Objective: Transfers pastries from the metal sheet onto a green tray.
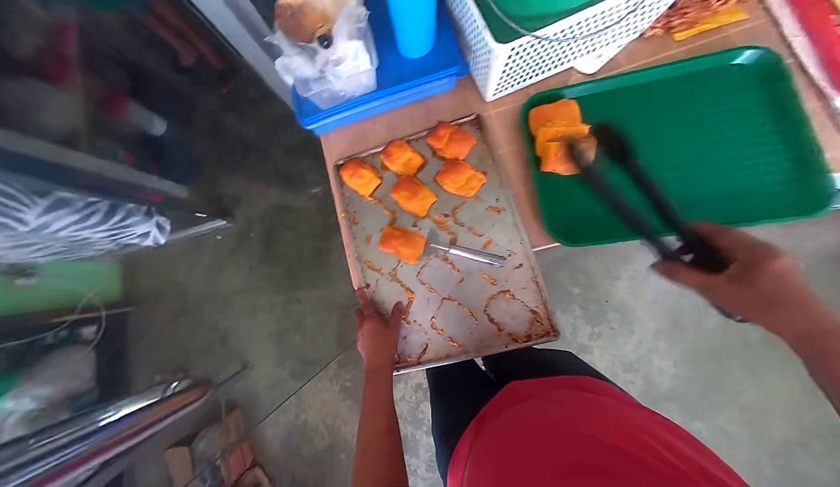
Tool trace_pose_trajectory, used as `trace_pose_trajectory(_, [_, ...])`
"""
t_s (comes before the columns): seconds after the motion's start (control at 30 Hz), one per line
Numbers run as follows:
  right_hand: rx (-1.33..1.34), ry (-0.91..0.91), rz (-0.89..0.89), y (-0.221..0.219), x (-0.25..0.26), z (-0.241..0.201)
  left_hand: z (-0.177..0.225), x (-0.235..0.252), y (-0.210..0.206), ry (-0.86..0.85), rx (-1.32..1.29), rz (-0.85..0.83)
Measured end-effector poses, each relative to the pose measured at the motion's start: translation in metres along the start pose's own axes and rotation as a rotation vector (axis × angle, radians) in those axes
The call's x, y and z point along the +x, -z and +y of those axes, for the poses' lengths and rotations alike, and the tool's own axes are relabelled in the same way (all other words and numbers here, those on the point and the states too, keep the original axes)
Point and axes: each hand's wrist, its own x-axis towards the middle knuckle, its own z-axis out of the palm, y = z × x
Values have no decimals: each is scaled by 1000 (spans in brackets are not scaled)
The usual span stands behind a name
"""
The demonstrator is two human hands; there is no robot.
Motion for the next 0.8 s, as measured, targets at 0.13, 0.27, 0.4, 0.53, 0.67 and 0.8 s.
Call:
trace_pose_trajectory(0.13, [-95,296,-302,-63,2,-93,4,0,0,4,-13,-16])
trace_pose_trajectory(0.27, [-318,264,-490,-97,27,-155,4,-1,3,23,-14,-29])
trace_pose_trajectory(0.4, [-376,167,-598,-105,44,-172,5,0,3,24,-16,-35])
trace_pose_trajectory(0.53, [229,-6,-695,-103,60,-143,5,1,4,30,-34,-45])
trace_pose_trajectory(0.67, [898,-300,-1015,-105,71,-105,5,1,3,19,-36,-44])
trace_pose_trajectory(0.8, [1123,-222,-1137,-108,68,-75,1,1,2,5,-37,-18])
